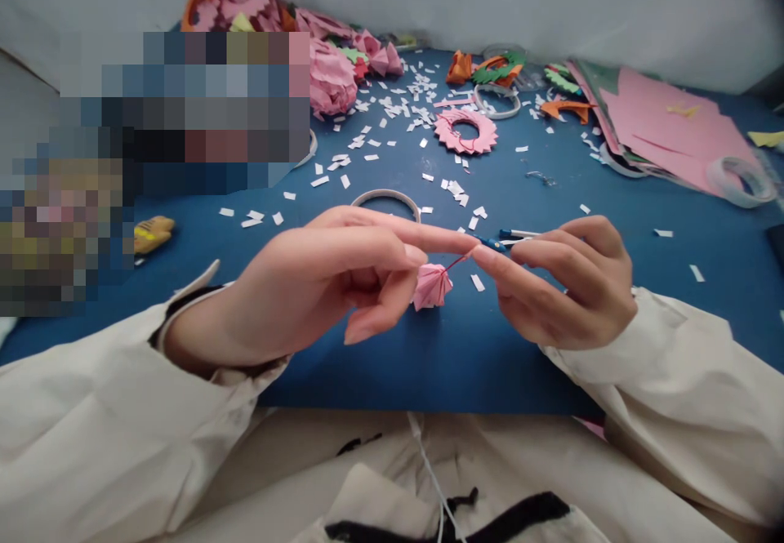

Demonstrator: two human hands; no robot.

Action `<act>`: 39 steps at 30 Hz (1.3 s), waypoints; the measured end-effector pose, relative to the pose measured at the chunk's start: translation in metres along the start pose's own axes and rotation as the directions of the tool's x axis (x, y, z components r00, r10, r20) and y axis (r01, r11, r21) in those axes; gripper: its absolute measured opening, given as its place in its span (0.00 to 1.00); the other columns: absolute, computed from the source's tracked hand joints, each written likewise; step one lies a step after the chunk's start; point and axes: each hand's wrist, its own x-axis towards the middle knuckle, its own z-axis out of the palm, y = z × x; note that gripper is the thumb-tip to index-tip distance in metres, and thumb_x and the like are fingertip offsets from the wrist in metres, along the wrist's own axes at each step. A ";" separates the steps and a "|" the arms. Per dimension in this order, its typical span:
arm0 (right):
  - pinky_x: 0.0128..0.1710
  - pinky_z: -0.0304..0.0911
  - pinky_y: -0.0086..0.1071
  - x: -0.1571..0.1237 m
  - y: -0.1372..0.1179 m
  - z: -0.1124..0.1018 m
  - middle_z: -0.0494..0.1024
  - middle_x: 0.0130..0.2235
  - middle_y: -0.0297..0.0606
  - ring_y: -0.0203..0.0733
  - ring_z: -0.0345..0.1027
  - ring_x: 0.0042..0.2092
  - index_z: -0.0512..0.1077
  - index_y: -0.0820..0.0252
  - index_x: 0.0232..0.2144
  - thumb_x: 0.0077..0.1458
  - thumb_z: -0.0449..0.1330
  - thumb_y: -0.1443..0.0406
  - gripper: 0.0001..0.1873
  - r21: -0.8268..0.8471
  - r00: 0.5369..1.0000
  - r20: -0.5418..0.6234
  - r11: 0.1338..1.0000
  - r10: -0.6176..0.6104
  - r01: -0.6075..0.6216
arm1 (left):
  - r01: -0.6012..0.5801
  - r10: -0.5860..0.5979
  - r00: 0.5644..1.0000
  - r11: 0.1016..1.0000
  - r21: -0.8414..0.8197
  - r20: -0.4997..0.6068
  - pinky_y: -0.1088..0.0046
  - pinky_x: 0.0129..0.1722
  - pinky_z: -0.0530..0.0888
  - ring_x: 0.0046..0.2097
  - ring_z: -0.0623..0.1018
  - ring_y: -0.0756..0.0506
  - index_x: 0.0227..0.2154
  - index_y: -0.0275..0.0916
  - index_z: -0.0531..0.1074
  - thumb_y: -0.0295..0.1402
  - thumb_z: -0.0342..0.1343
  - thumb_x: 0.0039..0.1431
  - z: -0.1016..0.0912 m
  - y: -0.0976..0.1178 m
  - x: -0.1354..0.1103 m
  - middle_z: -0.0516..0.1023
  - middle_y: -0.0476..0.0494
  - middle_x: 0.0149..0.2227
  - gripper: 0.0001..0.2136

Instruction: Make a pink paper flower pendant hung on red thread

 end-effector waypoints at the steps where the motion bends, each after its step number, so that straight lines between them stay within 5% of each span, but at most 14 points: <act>1: 0.28 0.55 0.34 0.000 0.000 0.000 0.68 0.24 0.32 0.34 0.60 0.23 0.69 0.60 0.48 0.50 0.54 0.71 0.21 -0.004 1.000 0.001 1.000 0.002 -0.002 | -0.010 0.010 1.000 1.000 -0.003 -0.014 0.81 0.19 0.62 0.15 0.62 0.55 0.37 0.29 0.76 0.27 0.46 0.52 0.000 0.000 0.000 0.62 0.54 0.09 0.15; 17: 0.27 0.56 0.34 -0.003 0.003 0.000 0.71 0.24 0.32 0.34 0.61 0.23 0.69 0.60 0.47 0.50 0.56 0.69 0.20 0.013 1.000 0.023 1.000 0.000 -0.001 | -0.123 0.126 0.989 0.992 0.039 -0.079 0.78 0.19 0.59 0.15 0.58 0.56 0.34 0.31 0.77 0.27 0.46 0.54 -0.001 -0.004 0.002 0.55 0.55 0.09 0.14; 20: 0.27 0.57 0.35 -0.001 -0.001 -0.002 0.73 0.27 0.35 0.36 0.64 0.25 0.68 0.60 0.47 0.51 0.56 0.69 0.19 0.140 0.993 0.060 0.984 0.103 -0.110 | -0.127 0.130 0.989 0.991 0.037 -0.074 0.78 0.19 0.59 0.15 0.58 0.55 0.34 0.30 0.77 0.27 0.46 0.55 -0.002 -0.005 0.003 0.56 0.55 0.10 0.14; 25: 0.33 0.65 0.33 0.008 -0.016 -0.005 0.75 0.34 0.40 0.37 0.68 0.34 0.70 0.60 0.40 0.54 0.56 0.67 0.10 0.550 0.859 0.291 0.660 0.422 -0.511 | -0.030 0.030 1.000 0.998 0.049 -0.007 0.80 0.18 0.59 0.15 0.59 0.55 0.41 0.32 0.76 0.26 0.45 0.55 0.000 -0.006 0.003 0.58 0.54 0.10 0.16; 31: 0.34 0.65 0.30 0.014 -0.027 -0.008 0.76 0.28 0.35 0.33 0.68 0.32 0.70 0.59 0.31 0.55 0.54 0.73 0.06 0.687 0.798 0.340 0.449 0.497 -0.572 | 0.004 -0.008 0.999 0.996 0.091 0.040 0.82 0.16 0.58 0.15 0.61 0.56 0.46 0.37 0.74 0.25 0.46 0.56 0.003 -0.010 0.003 0.60 0.54 0.11 0.18; 35: 0.34 0.65 0.32 0.013 -0.027 -0.011 0.75 0.25 0.34 0.35 0.68 0.31 0.69 0.58 0.27 0.56 0.53 0.72 0.08 0.657 0.774 0.351 0.450 0.528 -0.605 | -0.107 0.138 0.984 0.962 0.250 -0.109 0.82 0.15 0.56 0.16 0.61 0.56 0.44 0.38 0.75 0.26 0.47 0.56 0.007 -0.014 0.000 0.60 0.54 0.12 0.16; 39: 0.33 0.65 0.33 0.013 -0.028 -0.011 0.75 0.25 0.35 0.35 0.67 0.31 0.68 0.59 0.27 0.55 0.54 0.72 0.08 0.651 0.766 0.346 0.450 0.542 -0.612 | -0.279 0.437 0.880 0.793 0.541 -0.188 0.79 0.16 0.57 0.17 0.59 0.55 0.46 0.38 0.74 0.26 0.49 0.55 0.010 -0.021 -0.003 0.60 0.54 0.14 0.17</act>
